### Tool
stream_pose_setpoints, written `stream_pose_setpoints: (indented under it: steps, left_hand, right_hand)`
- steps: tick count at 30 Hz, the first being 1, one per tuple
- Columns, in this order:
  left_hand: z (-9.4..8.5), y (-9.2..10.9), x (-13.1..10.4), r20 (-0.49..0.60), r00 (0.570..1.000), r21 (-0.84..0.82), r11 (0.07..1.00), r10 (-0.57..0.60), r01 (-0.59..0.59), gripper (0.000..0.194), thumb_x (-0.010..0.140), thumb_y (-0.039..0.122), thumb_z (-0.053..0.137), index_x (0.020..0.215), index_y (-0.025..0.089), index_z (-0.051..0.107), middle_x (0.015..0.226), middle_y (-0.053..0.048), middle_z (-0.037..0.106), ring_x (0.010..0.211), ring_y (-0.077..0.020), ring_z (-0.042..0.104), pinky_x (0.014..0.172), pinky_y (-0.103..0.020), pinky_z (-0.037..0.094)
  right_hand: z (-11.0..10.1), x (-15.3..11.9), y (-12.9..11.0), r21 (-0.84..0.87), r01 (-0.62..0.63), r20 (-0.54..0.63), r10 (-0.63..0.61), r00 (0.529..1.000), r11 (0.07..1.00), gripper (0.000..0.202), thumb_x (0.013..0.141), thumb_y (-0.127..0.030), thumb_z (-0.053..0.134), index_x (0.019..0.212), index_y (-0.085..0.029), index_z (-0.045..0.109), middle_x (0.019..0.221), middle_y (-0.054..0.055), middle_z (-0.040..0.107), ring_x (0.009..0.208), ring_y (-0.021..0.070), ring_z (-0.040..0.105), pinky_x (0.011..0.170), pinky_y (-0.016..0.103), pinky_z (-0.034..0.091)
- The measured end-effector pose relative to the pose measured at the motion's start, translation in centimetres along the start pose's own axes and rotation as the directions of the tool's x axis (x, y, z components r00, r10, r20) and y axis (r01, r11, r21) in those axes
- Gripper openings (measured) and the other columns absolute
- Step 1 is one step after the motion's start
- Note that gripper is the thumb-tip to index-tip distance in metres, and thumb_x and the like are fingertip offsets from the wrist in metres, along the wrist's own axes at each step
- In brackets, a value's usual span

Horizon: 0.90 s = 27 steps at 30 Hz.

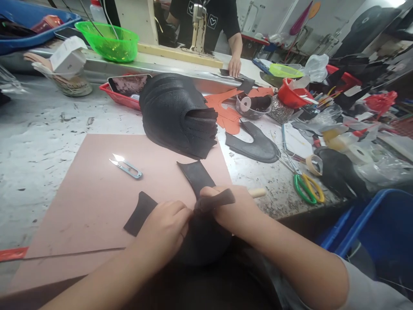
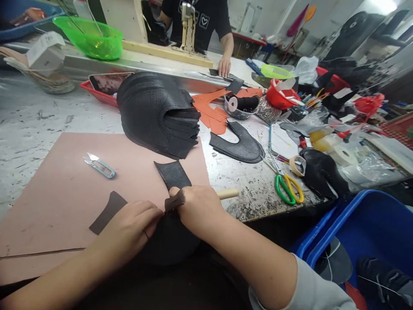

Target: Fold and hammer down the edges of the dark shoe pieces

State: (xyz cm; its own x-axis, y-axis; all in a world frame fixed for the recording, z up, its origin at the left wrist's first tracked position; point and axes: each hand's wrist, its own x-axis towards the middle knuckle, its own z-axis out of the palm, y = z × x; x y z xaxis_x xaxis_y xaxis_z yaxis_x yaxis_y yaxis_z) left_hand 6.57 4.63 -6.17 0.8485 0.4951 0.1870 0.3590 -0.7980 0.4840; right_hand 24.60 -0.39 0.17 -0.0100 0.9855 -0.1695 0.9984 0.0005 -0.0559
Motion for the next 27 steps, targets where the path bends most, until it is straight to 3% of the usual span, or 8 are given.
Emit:
stream_pose_setpoints:
  steps: [7, 10, 14, 17, 22, 27]
  left_hand:
    - [-0.2, -0.2, 0.0, -0.026, 0.997, 0.035, 0.997, 0.075, -0.074, 0.026, 0.086, 0.007, 0.036, 0.075, 0.017, 0.059, 0.069, -0.003, 0.053, 0.066, -0.0154, 0.049, 0.061, -0.029, 0.037]
    - [-0.7, -0.2, 0.1, 0.034, 0.995, 0.067, 0.993, 0.095, -0.097, 0.027, 0.085, 0.006, 0.036, 0.074, 0.016, 0.058, 0.067, -0.002, 0.050, 0.063, -0.0156, 0.046, 0.059, -0.029, 0.034]
    - [-1.3, -0.4, 0.4, 0.145, 0.988, 0.007, 0.998, 0.055, -0.057, 0.026, 0.086, 0.010, 0.035, 0.076, 0.017, 0.058, 0.070, -0.002, 0.051, 0.065, -0.0163, 0.046, 0.061, -0.030, 0.033]
    - [-1.7, -0.7, 0.4, 0.164, 0.983, -0.033, 0.997, 0.078, -0.074, 0.030, 0.087, 0.010, 0.031, 0.072, 0.016, 0.056, 0.068, -0.002, 0.050, 0.063, -0.0151, 0.045, 0.060, -0.029, 0.031]
    - [-2.1, -1.3, 0.3, 0.239, 0.967, -0.029, 0.996, 0.089, -0.085, 0.030, 0.087, 0.009, 0.032, 0.088, 0.019, 0.059, 0.075, -0.003, 0.051, 0.069, -0.0167, 0.046, 0.063, -0.030, 0.031]
    - [-2.7, -1.6, 0.1, 0.274, 0.956, -0.061, 0.994, 0.105, -0.092, 0.025, 0.081, 0.005, 0.039, 0.087, 0.020, 0.059, 0.080, -0.003, 0.051, 0.073, -0.0174, 0.046, 0.066, -0.030, 0.033]
  right_hand:
    - [0.0, 0.0, -0.3, 0.004, 0.038, -0.024, -0.038, 0.999, 0.999, 0.013, 0.083, -0.017, 0.047, 0.080, -0.022, 0.058, 0.062, -0.001, 0.060, 0.053, 0.0127, 0.052, 0.049, 0.027, 0.020]
    - [-0.3, 0.1, -0.5, -0.020, 0.098, 0.029, -0.097, 0.995, 0.995, 0.013, 0.082, -0.013, 0.048, 0.077, -0.021, 0.057, 0.055, -0.001, 0.056, 0.052, 0.0133, 0.052, 0.048, 0.027, 0.019]
    - [-0.3, 0.0, -0.6, 0.008, 0.087, -0.025, -0.087, 0.996, 0.996, 0.015, 0.083, -0.014, 0.046, 0.079, -0.022, 0.058, 0.060, -0.001, 0.058, 0.055, 0.0134, 0.052, 0.049, 0.027, 0.020]
    - [-0.1, 0.0, -0.7, 0.023, 0.124, -0.002, -0.124, 0.992, 0.992, 0.014, 0.082, -0.014, 0.047, 0.079, -0.022, 0.059, 0.060, -0.001, 0.058, 0.054, 0.0134, 0.051, 0.050, 0.027, 0.020]
    - [-0.2, 0.1, -1.0, 0.028, 0.102, 0.004, -0.103, 0.995, 0.994, 0.016, 0.082, -0.012, 0.046, 0.078, -0.022, 0.059, 0.062, -0.001, 0.061, 0.055, 0.0135, 0.051, 0.050, 0.027, 0.020]
    - [-0.2, 0.0, -1.4, 0.046, 0.142, 0.061, -0.144, 0.988, 0.989, 0.015, 0.080, -0.012, 0.048, 0.075, -0.021, 0.058, 0.060, -0.001, 0.060, 0.053, 0.0133, 0.051, 0.048, 0.027, 0.019]
